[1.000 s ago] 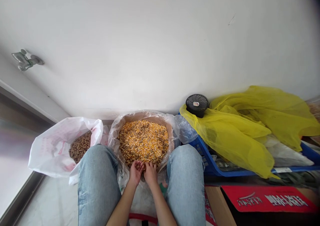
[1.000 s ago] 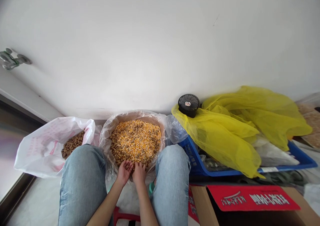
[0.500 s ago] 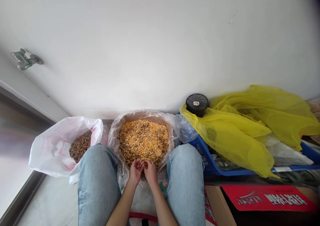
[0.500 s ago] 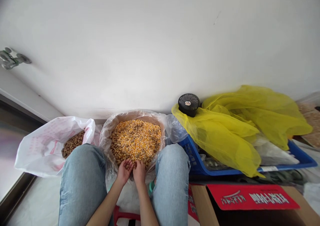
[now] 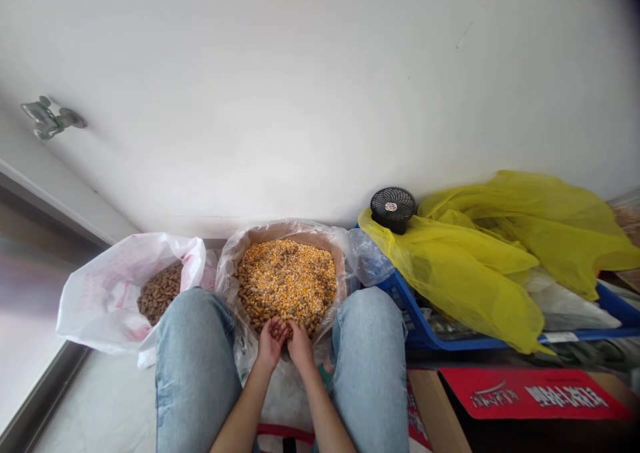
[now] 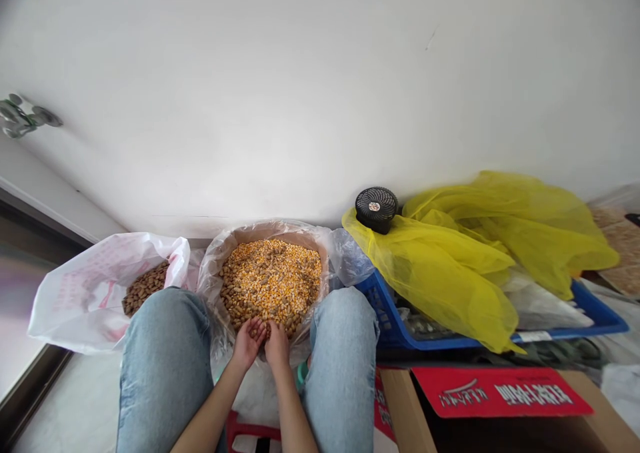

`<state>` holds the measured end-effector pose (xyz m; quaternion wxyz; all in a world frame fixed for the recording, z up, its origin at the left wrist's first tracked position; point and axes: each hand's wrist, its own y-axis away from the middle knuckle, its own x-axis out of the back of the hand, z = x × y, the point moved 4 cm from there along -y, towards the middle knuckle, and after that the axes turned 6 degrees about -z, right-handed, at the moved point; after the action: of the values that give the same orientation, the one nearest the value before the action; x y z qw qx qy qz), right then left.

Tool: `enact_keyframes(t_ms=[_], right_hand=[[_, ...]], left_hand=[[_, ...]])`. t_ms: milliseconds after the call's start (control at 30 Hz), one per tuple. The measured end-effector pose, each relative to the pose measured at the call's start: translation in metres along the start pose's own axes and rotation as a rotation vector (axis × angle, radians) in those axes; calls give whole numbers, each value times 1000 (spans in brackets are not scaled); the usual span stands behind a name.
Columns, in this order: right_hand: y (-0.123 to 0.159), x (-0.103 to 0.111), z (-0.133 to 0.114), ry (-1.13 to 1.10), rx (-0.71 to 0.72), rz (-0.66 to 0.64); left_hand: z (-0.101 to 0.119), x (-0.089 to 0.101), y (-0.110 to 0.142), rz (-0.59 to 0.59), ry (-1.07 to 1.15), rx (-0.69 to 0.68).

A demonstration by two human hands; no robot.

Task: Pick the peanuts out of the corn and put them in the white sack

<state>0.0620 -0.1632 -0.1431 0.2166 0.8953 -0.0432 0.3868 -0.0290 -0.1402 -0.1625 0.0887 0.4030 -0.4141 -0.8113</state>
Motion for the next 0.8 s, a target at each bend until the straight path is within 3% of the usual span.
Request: enact_keyframes(t_ms=[133, 333, 533, 800], right_hand=[[-4, -2, 5, -176, 21, 84], [-9, -2, 6, -399, 77, 105], [-13, 3, 9, -665, 17, 148], [-12, 10, 6, -764, 26, 188]], left_hand=[[0, 0, 0, -3, 8, 1], [1, -1, 1, 2, 15, 5], [1, -2, 2, 6, 14, -9], [1, 2, -2, 29, -36, -15]])
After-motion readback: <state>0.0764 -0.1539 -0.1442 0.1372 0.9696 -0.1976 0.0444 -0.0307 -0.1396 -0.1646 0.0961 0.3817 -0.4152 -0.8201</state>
